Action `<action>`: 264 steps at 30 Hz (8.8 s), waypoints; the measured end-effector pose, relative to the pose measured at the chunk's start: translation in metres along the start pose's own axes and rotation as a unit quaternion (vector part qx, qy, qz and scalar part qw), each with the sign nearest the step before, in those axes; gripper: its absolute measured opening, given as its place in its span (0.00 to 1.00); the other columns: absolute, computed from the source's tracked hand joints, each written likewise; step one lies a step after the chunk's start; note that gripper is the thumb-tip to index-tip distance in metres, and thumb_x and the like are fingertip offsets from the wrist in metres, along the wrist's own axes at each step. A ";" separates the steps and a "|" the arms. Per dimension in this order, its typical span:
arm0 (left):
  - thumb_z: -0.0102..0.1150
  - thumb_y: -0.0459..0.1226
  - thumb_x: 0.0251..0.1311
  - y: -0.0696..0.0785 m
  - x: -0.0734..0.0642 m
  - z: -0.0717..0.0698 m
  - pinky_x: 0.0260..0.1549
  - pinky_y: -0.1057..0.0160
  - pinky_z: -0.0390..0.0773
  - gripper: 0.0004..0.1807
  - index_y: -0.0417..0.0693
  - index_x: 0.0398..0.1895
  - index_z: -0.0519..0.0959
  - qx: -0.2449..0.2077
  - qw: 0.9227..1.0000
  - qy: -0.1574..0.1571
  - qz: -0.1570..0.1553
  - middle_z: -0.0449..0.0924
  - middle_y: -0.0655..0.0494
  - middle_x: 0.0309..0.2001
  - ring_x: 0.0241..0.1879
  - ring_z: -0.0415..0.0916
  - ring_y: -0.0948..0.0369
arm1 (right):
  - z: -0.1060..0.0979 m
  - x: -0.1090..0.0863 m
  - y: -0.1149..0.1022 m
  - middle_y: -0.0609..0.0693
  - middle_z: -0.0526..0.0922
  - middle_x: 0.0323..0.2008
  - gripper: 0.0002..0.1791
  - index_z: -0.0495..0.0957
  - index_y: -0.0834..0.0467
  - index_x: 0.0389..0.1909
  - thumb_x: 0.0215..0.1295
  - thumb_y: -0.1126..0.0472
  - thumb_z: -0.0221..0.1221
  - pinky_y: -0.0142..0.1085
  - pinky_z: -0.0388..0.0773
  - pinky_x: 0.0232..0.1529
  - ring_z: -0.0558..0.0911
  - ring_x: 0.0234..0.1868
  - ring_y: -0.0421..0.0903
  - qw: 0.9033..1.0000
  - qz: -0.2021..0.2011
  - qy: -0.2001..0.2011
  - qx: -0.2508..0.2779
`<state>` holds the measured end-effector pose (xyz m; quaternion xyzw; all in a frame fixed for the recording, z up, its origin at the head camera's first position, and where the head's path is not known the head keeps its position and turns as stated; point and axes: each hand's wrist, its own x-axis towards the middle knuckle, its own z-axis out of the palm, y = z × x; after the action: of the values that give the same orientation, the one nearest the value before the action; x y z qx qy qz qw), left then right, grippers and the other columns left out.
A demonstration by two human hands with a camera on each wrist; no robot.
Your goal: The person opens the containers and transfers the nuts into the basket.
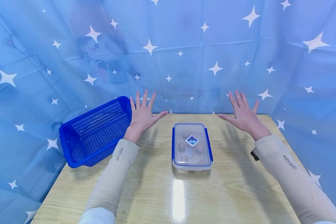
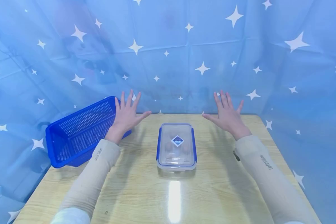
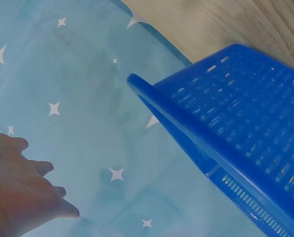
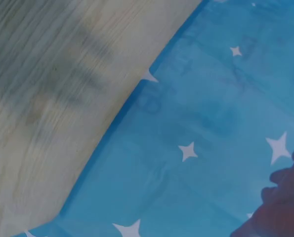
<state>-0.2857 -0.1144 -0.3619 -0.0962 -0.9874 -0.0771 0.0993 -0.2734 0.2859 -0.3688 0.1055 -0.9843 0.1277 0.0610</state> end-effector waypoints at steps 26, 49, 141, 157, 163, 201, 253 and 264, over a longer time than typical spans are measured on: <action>0.42 0.74 0.59 0.016 -0.030 0.023 0.78 0.41 0.29 0.56 0.60 0.81 0.36 -0.030 0.999 -0.011 0.042 0.29 0.52 0.82 0.81 0.24 0.48 | 0.023 -0.022 -0.018 0.59 0.29 0.80 0.56 0.28 0.54 0.80 0.69 0.35 0.54 0.78 0.30 0.67 0.32 0.80 0.62 0.996 -0.024 -0.011 0.080; 0.49 0.71 0.59 0.031 -0.055 0.074 0.79 0.45 0.37 0.57 0.54 0.81 0.39 -0.118 0.988 -0.081 0.062 0.37 0.56 0.82 0.82 0.34 0.52 | 0.075 -0.039 -0.031 0.62 0.37 0.80 0.51 0.32 0.58 0.80 0.73 0.46 0.56 0.64 0.45 0.76 0.42 0.80 0.65 0.982 -0.053 -0.029 0.177; 0.52 0.56 0.70 0.049 -0.058 0.107 0.78 0.50 0.51 0.45 0.49 0.81 0.45 -0.284 0.948 -0.144 0.012 0.46 0.47 0.81 0.80 0.47 0.49 | 0.114 -0.051 -0.050 0.72 0.71 0.65 0.31 0.63 0.64 0.73 0.69 0.65 0.54 0.46 0.85 0.49 0.82 0.56 0.64 0.939 0.045 -0.017 0.339; 0.50 0.59 0.69 0.053 -0.062 0.104 0.78 0.49 0.51 0.45 0.53 0.81 0.44 -0.287 0.944 -0.165 -0.002 0.45 0.50 0.81 0.80 0.45 0.50 | 0.105 -0.050 -0.064 0.69 0.67 0.69 0.37 0.59 0.67 0.73 0.61 0.67 0.53 0.39 0.86 0.39 0.83 0.55 0.65 0.951 0.090 -0.033 0.294; 0.51 0.57 0.70 0.052 -0.062 0.103 0.78 0.49 0.51 0.45 0.51 0.81 0.45 -0.283 0.947 -0.155 0.004 0.46 0.49 0.81 0.80 0.46 0.49 | 0.103 -0.048 -0.070 0.69 0.68 0.68 0.37 0.59 0.66 0.74 0.60 0.68 0.53 0.31 0.76 0.27 0.83 0.54 0.64 0.952 0.098 -0.032 0.289; 0.50 0.58 0.70 0.044 -0.062 0.103 0.78 0.50 0.53 0.45 0.49 0.81 0.47 -0.265 0.953 -0.146 -0.009 0.47 0.49 0.81 0.79 0.48 0.49 | 0.107 -0.050 -0.053 0.70 0.61 0.72 0.29 0.64 0.70 0.70 0.70 0.67 0.53 0.55 0.67 0.69 0.66 0.71 0.69 0.941 0.016 -0.033 0.336; 0.62 0.43 0.67 0.038 -0.057 0.102 0.46 0.56 0.86 0.37 0.64 0.77 0.59 -0.486 0.850 -0.182 -0.094 0.69 0.42 0.70 0.47 0.86 0.52 | 0.123 -0.086 -0.061 0.65 0.39 0.80 0.65 0.41 0.63 0.79 0.50 0.52 0.76 0.63 0.53 0.73 0.49 0.77 0.71 0.931 -0.051 -0.074 0.354; 0.59 0.39 0.69 0.035 -0.056 0.104 0.48 0.52 0.86 0.34 0.64 0.76 0.61 -0.538 0.814 -0.191 -0.112 0.63 0.43 0.74 0.51 0.84 0.47 | 0.120 -0.088 -0.062 0.63 0.40 0.80 0.67 0.41 0.59 0.80 0.49 0.49 0.76 0.67 0.50 0.72 0.48 0.77 0.70 0.938 -0.037 -0.076 0.337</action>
<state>-0.2436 -0.0725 -0.4703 -0.0355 -0.7916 -0.5865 -0.1677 -0.1857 0.2119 -0.4824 0.1656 -0.8806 0.4413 -0.0480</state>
